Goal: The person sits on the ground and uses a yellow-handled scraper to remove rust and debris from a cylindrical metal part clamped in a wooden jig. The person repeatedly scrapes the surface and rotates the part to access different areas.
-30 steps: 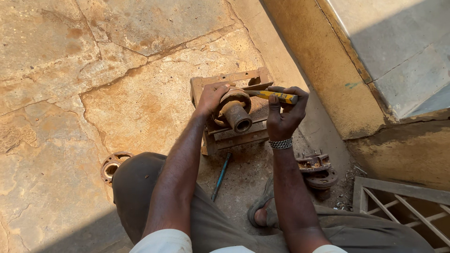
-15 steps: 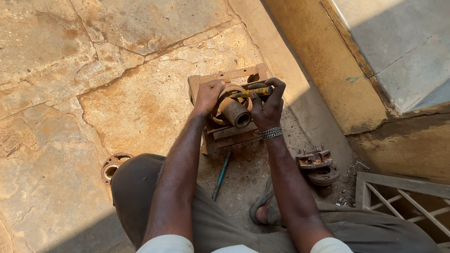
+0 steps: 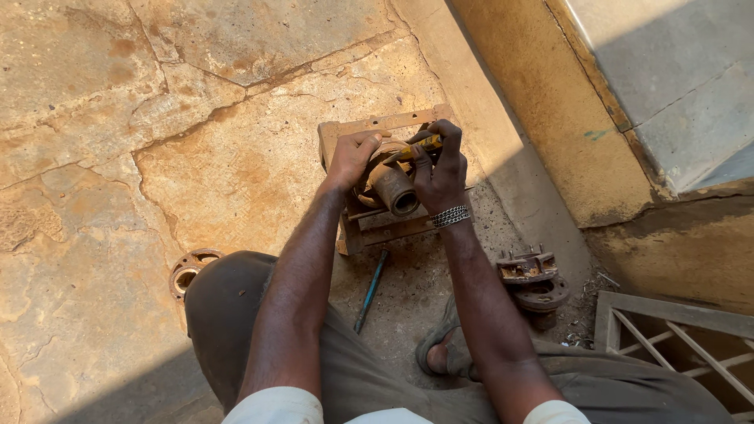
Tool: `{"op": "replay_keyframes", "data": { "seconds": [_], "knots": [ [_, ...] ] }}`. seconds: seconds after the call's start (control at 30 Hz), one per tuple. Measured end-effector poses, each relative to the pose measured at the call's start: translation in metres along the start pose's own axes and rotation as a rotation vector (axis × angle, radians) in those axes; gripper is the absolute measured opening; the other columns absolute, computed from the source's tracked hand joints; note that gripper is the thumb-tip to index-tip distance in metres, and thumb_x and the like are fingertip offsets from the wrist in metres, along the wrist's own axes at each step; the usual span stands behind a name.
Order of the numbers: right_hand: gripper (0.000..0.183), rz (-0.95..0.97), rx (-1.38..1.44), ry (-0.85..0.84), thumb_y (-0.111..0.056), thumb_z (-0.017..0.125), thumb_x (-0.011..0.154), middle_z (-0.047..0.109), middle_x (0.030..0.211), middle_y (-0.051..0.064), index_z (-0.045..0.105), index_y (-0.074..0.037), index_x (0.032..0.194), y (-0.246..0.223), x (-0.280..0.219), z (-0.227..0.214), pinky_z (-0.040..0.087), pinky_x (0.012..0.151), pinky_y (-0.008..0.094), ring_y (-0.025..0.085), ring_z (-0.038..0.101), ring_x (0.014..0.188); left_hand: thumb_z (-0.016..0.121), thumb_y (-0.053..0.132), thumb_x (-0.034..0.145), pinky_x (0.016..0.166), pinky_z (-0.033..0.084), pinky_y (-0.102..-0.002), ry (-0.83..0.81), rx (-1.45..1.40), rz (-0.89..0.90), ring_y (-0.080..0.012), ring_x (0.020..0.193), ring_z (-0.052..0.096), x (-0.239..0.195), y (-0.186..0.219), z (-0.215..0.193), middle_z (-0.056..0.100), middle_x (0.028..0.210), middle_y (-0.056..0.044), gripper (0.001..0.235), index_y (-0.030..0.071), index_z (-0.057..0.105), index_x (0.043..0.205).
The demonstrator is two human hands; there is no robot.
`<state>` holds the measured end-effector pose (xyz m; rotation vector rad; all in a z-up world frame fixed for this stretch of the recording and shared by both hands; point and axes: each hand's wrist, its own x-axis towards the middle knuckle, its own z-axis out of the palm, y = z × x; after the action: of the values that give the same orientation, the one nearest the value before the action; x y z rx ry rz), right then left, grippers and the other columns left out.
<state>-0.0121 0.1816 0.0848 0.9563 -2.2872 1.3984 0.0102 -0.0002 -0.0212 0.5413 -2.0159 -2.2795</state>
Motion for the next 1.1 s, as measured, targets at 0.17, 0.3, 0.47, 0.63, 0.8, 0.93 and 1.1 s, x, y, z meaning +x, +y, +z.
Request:
{"op": "replay_keyframes", "data": {
  "seconds": [0.17,0.3,0.47,0.63,0.8,0.93,1.1],
  "knots": [
    [0.031,0.025,0.227,0.182,-0.002,0.059,0.111,0.071,0.112,0.014,0.039,-0.011,0.133,0.001,0.004,0.007,0.064,0.092,0.038,0.027,0.074,0.104,0.057,0.033,0.1,0.088,0.057,-0.035,0.023,0.021,-0.012,-0.0191,0.094,0.071,0.003,0.002,-0.007,0.078,0.106,-0.014,0.04,0.007,0.076,0.122],
    [0.035,0.021,-0.015,-0.004,-0.001,0.063,0.104,0.074,0.102,0.014,0.041,-0.01,0.129,0.003,0.002,-0.003,0.064,0.081,0.037,0.026,0.078,0.096,0.057,0.033,0.099,0.087,0.059,-0.037,0.006,-0.054,0.004,-0.0214,0.092,0.073,0.002,-0.002,-0.002,0.079,0.106,-0.016,0.041,0.005,0.075,0.122],
    [0.034,-0.039,0.059,0.169,-0.002,0.06,0.109,0.072,0.11,0.015,0.039,-0.012,0.133,-0.001,0.003,0.004,0.065,0.088,0.037,0.027,0.075,0.103,0.059,0.035,0.1,0.089,0.057,-0.037,0.058,0.064,-0.017,-0.0199,0.095,0.072,0.002,-0.006,-0.007,0.078,0.107,-0.015,0.04,0.005,0.075,0.121],
    [0.034,0.03,0.024,0.071,-0.004,0.061,0.107,0.074,0.109,0.015,0.041,-0.012,0.132,0.001,0.003,-0.002,0.064,0.085,0.037,0.028,0.077,0.1,0.058,0.035,0.1,0.087,0.058,-0.036,0.028,0.064,0.081,-0.018,0.091,0.072,0.011,-0.007,-0.004,0.079,0.103,-0.013,0.041,0.005,0.077,0.12],
    [0.034,0.035,-0.043,-0.068,-0.005,0.063,0.105,0.073,0.106,0.015,0.041,-0.013,0.129,0.003,0.001,-0.002,0.067,0.081,0.036,0.029,0.079,0.097,0.058,0.033,0.098,0.081,0.058,-0.034,0.041,-0.006,-0.014,-0.0175,0.086,0.072,0.01,-0.018,-0.002,0.078,0.099,-0.012,0.04,0.005,0.075,0.121],
    [0.033,-0.036,0.086,0.077,-0.002,0.059,0.108,0.072,0.108,0.014,0.041,-0.014,0.133,0.0,0.01,0.005,0.066,0.087,0.039,0.029,0.077,0.101,0.061,0.032,0.099,0.082,0.055,-0.032,0.04,0.015,0.092,-0.0169,0.088,0.069,0.013,-0.013,-0.007,0.079,0.101,-0.013,0.04,0.001,0.077,0.118],
    [0.034,0.005,-0.027,-0.072,-0.002,0.063,0.102,0.074,0.1,0.012,0.046,-0.012,0.129,0.001,0.01,-0.001,0.065,0.075,0.036,0.023,0.078,0.09,0.057,0.033,0.098,0.079,0.057,-0.032,0.037,-0.007,-0.001,-0.0181,0.085,0.071,0.007,-0.011,-0.004,0.078,0.099,-0.014,0.041,0.003,0.076,0.118]
  ]
}}
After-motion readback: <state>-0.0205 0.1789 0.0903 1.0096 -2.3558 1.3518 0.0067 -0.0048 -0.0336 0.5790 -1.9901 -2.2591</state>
